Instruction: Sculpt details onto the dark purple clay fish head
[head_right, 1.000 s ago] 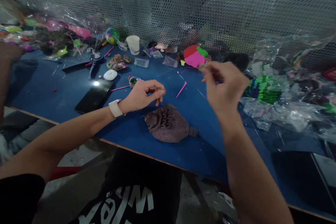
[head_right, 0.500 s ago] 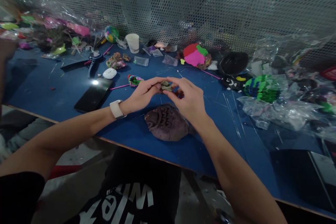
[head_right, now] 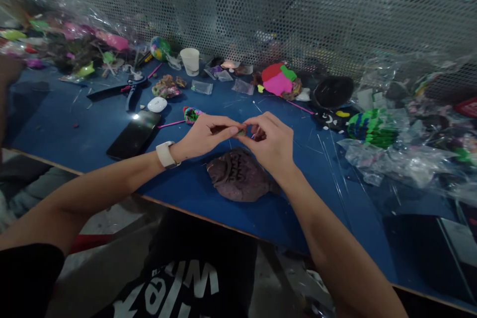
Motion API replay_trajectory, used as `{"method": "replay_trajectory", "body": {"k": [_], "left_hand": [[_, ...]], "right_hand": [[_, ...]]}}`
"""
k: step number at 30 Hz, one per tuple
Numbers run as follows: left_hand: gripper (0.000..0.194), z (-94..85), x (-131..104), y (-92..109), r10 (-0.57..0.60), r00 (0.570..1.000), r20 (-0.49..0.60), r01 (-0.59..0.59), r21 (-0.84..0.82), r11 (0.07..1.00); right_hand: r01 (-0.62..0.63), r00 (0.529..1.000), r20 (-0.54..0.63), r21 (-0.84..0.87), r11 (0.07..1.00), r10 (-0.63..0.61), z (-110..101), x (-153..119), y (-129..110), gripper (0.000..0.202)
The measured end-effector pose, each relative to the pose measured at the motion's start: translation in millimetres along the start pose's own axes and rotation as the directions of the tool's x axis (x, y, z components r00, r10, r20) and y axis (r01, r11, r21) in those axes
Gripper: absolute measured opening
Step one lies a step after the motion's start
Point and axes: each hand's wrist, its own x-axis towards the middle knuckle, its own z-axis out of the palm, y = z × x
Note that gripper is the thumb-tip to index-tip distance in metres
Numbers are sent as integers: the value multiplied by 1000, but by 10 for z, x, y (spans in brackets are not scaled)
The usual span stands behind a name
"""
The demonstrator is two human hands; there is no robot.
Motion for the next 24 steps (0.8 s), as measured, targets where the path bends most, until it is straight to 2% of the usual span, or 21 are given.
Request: {"method": "replay_trajectory", "body": {"k": [3, 6, 9, 12, 15, 19, 24], "left_hand": [[42, -2, 18, -15, -12, 1000, 0, 12, -98, 995], [46, -25, 32, -19, -51, 999, -16, 48, -147, 988], [43, -57, 42, -8, -19, 999, -45, 14, -117, 993], [39, -77, 37, 5, 10, 1000, -19, -12, -95, 995], [33, -81, 26, 18, 8, 1000, 12, -8, -4, 1000], [24, -69, 36, 38, 52, 999, -15, -49, 158, 986], [14, -55, 53, 49, 67, 997, -38, -57, 231, 971]], "right_hand": [[12, 1000, 23, 34, 999, -13, 13, -6, -20, 24], [100, 995, 2, 58, 993, -101, 32, -23, -4, 14], [181, 982, 44, 43, 982, -183, 29, -40, 38, 24], [204, 972, 120, -30, 978, -199, 21, -58, 79, 29], [217, 969, 131, -48, 975, -209, 31, -65, 89, 27], [160, 981, 112, 15, 987, -160, 39, -18, 44, 15], [23, 996, 80, 98, 995, -30, 43, 65, 59, 8]]}}
